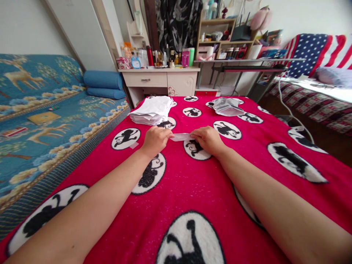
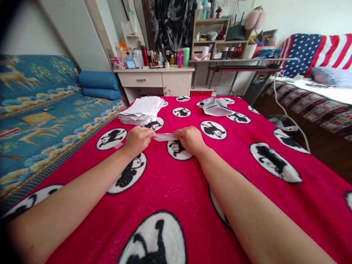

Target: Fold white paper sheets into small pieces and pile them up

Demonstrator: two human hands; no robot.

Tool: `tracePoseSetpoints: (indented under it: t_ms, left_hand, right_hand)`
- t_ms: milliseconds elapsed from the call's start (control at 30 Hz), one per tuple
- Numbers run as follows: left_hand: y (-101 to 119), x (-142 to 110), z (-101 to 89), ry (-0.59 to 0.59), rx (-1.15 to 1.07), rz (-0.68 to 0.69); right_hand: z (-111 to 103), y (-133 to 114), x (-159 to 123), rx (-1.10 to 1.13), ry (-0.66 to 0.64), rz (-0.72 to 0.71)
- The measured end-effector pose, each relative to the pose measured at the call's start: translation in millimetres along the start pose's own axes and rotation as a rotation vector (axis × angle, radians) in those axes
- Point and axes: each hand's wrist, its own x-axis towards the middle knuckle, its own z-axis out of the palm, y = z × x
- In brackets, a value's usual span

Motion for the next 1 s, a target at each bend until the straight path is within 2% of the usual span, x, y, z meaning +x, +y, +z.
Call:
tracePoseSetpoints:
  t_ms: [167, 267, 367, 467, 567, 733, 900, 1000]
  left_hand:
    - [0.2, 0.4, -2.9, -0.054, -0.056, -0.063]
    - [2.0, -1.0, -4.9, -0.046, -0.096, -0.181]
    - [2.9, -2.2, -3.0, -0.008, -0.264, -0.317]
    - [2.3, -1.9, 2.2, 0.062, -0.513, -0.395]
    - [0.6, -0.9, 7.1, 0.091, -0.654, -0.453]
    - [-0.8, 0.0, 10.0, 0.065, -0.592, -0.494]
    - [-1.5, -1.1, 12.5, 0.051, -0.602, -0.46]
    - [-2.5, -2.4, 14.8, 0.031, -0.544, -0.438]
  right_hand:
    - [-0.6, 2.8, -1.5, 0.034, 0.034, 0.116]
    - [3.4, 7.3, -3.5, 0.106, 0.106, 0.242]
    - [8.5, 10.0, -4.1, 0.148, 0.172, 0.302]
    - [11.5, 8.8, -3.3, 0.234, 0.196, 0.282]
    - [12.8, 6.8, -1.6, 0.332, 0.181, 0.242]
    - [12.9, 5.8, 1.6, 0.323, 0.16, 0.182]
    - [11.7, 4.2, 1.7, 0.3, 0.141, 0.157]
    - [10.9, 3.7, 0.9, 0.209, 0.153, 0.185]
